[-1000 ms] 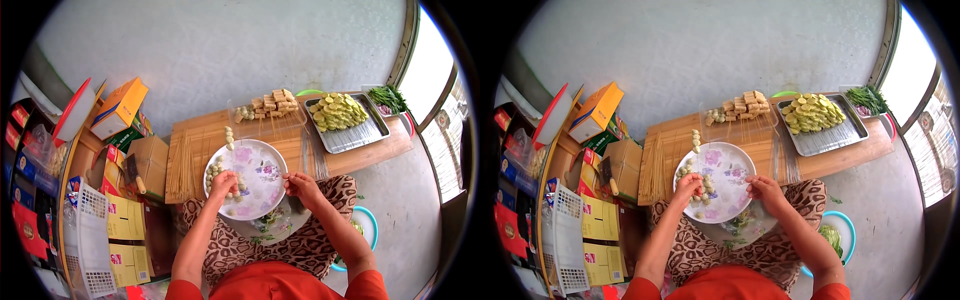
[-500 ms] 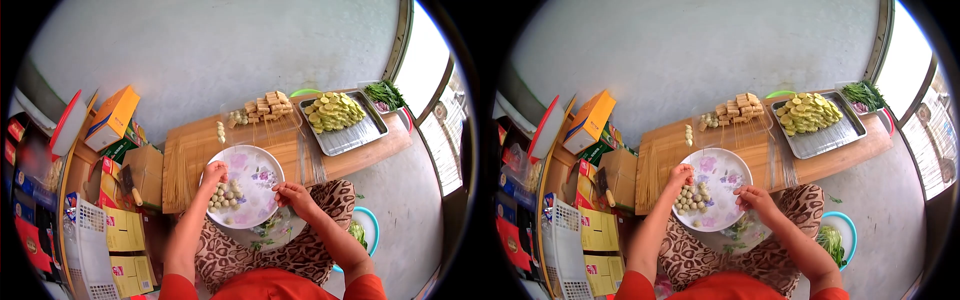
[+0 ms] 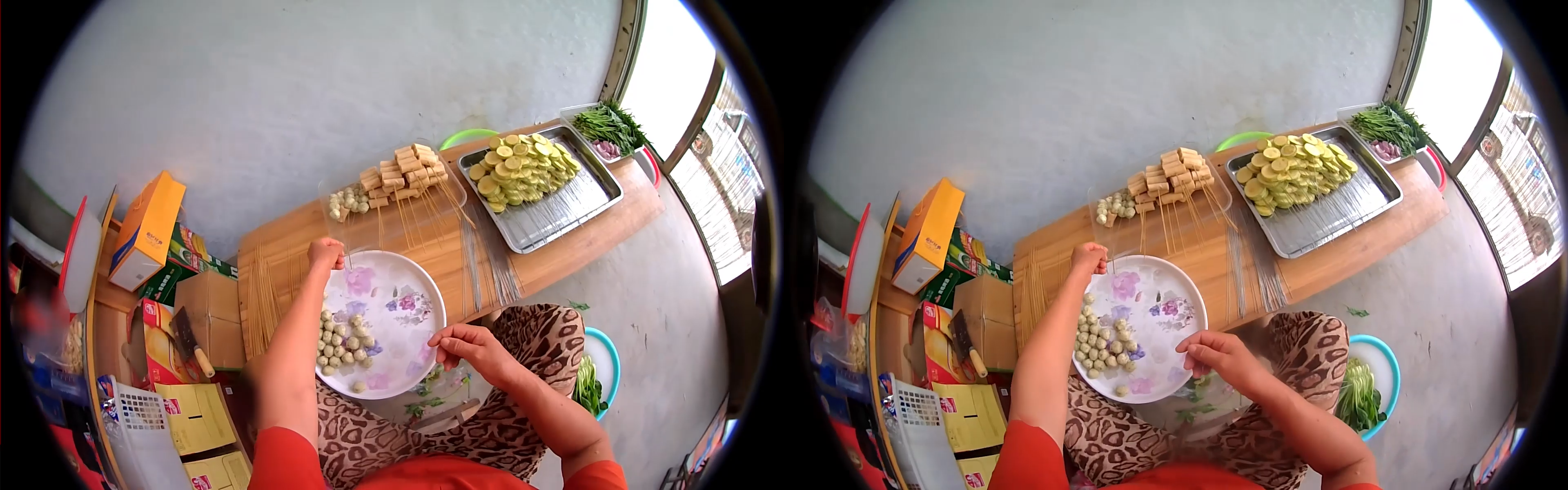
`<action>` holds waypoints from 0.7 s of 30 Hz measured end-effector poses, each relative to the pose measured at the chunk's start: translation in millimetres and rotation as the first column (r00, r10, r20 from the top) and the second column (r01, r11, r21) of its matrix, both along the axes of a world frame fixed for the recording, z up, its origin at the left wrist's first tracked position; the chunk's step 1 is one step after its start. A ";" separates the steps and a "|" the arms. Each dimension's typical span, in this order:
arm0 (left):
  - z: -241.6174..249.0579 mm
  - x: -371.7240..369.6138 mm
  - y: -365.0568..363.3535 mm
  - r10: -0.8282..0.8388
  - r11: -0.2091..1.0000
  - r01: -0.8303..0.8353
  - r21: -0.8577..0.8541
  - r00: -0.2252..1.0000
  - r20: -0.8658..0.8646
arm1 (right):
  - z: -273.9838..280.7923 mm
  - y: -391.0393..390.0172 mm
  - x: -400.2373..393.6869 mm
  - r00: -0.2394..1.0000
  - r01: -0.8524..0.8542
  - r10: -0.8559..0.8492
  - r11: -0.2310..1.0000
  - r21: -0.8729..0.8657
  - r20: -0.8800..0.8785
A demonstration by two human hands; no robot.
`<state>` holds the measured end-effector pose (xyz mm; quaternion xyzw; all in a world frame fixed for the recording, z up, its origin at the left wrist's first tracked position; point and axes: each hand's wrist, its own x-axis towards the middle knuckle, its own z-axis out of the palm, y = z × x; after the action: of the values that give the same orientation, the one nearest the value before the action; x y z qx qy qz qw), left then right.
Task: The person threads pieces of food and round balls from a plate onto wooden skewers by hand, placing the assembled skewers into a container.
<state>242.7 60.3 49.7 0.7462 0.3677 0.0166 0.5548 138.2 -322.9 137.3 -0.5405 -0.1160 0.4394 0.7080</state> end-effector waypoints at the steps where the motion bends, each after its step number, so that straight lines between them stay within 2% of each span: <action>1: -0.9 3.9 0.5 0.015 0.998 -0.012 0.064 0.999 -0.041 | 1.2 -0.4 0.3 1.000 -0.001 0.001 1.000 0.000 0.006; 2: -2.1 6.3 0.1 0.013 0.998 -0.010 0.061 0.999 -0.045 | 1.4 -0.6 0.5 1.000 -0.004 0.004 1.000 0.001 0.013; 4: -2.4 6.3 -1.1 0.078 0.972 -0.059 0.230 0.994 -0.074 | -0.1 -0.3 0.4 1.000 -0.004 0.004 1.000 -0.002 0.019; 8: 3.2 -12.8 -7.2 0.111 0.958 -0.110 0.264 0.994 0.011 | -3.8 -1.1 0.2 0.998 -0.016 0.016 1.000 -0.011 0.054; 10: 3.4 -40.0 -8.4 0.025 0.983 -0.053 0.175 0.988 0.155 | -11.8 -3.3 -0.9 0.996 -0.005 0.009 0.999 -0.050 0.090; 14: -2.5 -109.1 -9.8 -0.043 0.996 0.019 0.091 0.964 0.263 | -27.8 -10.2 -1.5 0.971 -0.020 0.059 0.986 -0.167 0.233; 16: 11.3 -149.9 -24.6 0.001 0.994 -0.033 0.105 0.958 0.286 | -42.7 -13.3 2.1 0.937 -0.013 0.096 0.970 -0.242 0.335; 18: 7.6 -187.4 -25.4 0.070 0.996 -0.089 0.033 0.924 0.376 | -34.8 -15.1 10.6 0.939 -0.083 0.205 0.914 -0.398 0.276; 19: 6.8 -202.4 -23.7 0.071 0.996 -0.088 0.028 0.925 0.374 | -40.0 -17.0 18.9 0.926 -0.099 0.242 0.896 -0.432 0.289; 21: 5.6 -231.1 -21.2 0.166 0.981 -0.192 0.011 0.872 0.460 | -44.9 -19.3 37.1 0.876 -0.114 0.339 0.836 -0.536 0.342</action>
<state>11.6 39.1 55.3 0.6992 0.2937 0.2533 0.6006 175.3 -342.2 92.4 -0.7691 -0.2139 0.4088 0.4423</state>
